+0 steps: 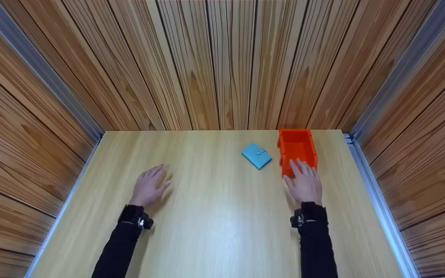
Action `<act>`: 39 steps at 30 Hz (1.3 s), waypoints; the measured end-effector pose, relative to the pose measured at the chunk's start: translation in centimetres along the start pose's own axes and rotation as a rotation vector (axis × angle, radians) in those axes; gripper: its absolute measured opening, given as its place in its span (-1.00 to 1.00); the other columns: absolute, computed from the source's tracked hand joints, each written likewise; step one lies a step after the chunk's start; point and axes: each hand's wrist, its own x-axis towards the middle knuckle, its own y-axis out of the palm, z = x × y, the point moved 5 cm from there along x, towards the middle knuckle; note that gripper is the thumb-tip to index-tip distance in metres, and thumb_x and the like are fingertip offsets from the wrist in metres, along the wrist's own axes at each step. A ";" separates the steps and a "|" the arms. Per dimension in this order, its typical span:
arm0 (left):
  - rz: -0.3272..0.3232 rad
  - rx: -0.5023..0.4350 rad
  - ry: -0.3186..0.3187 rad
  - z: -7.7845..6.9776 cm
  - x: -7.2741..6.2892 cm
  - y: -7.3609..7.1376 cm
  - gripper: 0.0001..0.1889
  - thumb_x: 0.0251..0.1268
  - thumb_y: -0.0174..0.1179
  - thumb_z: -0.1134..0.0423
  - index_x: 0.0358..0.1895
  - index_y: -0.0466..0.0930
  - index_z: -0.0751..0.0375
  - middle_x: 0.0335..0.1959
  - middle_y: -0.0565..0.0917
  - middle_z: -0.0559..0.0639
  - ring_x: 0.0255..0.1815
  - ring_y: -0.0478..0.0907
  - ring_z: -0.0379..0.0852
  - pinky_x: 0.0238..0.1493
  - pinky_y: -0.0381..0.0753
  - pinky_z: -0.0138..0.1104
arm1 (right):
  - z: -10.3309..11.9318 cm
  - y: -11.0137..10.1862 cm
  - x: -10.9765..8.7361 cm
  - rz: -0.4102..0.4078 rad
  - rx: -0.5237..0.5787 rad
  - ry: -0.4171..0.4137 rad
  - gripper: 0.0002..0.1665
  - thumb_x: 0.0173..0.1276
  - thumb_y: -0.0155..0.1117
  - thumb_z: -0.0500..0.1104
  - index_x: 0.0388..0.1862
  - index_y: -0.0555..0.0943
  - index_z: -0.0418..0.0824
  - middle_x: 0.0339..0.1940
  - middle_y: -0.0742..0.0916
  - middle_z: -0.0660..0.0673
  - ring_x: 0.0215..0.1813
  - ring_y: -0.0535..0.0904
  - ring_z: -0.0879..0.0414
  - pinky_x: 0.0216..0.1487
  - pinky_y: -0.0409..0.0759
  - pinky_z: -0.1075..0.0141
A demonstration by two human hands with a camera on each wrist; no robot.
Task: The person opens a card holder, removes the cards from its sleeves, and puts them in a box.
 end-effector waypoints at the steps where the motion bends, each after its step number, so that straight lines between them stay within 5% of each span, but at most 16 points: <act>1: -0.001 0.000 0.009 -0.4 0.2 0.1 -0.36 0.50 0.15 -0.09 0.56 0.35 0.03 0.54 0.42 0.13 0.53 0.34 0.24 0.49 0.23 0.22 | 0.6 0.0 0.4 -0.004 0.000 -0.016 -0.17 0.55 0.24 0.01 0.67 0.19 -0.15 0.62 0.27 -0.42 0.58 0.11 -0.46 0.52 0.02 -0.43; 11: 0.050 0.015 0.081 -5.1 2.0 3.5 -0.36 0.52 0.11 -0.12 0.58 0.32 -0.06 0.56 0.41 0.04 0.54 0.35 0.14 0.51 0.26 0.13 | 5.1 2.8 3.8 0.057 -0.013 -0.075 -0.21 0.56 0.22 0.00 0.65 0.23 -0.17 0.62 0.30 -0.37 0.60 0.17 -0.35 0.56 0.11 -0.32; 17: 0.136 0.046 0.143 -9.5 2.9 6.1 -0.35 0.54 0.06 -0.16 0.60 0.28 -0.10 0.58 0.38 -0.02 0.57 0.32 0.07 0.54 0.25 0.07 | 6.1 5.8 4.6 0.095 0.001 -0.105 -0.25 0.54 0.25 -0.02 0.61 0.31 -0.18 0.58 0.38 -0.35 0.54 0.29 -0.39 0.47 0.27 -0.33; 23: 0.162 0.073 0.208 -13.2 4.6 6.7 -0.36 0.55 0.03 -0.19 0.61 0.25 -0.17 0.59 0.37 -0.09 0.59 0.30 0.00 0.56 0.24 0.06 | 6.3 8.3 5.1 0.105 -0.019 -0.111 -0.27 0.52 0.26 -0.04 0.58 0.36 -0.21 0.60 0.37 -0.33 0.58 0.26 -0.38 0.48 0.28 -0.31; 39: 0.174 0.110 0.221 -13.8 5.8 7.5 -0.34 0.53 0.05 -0.20 0.62 0.23 -0.21 0.60 0.36 -0.10 0.59 0.30 -0.02 0.55 0.26 0.05 | 7.5 9.7 5.1 0.096 0.007 -0.115 -0.26 0.48 0.29 0.01 0.54 0.41 -0.25 0.57 0.42 -0.33 0.57 0.27 -0.36 0.51 0.25 -0.29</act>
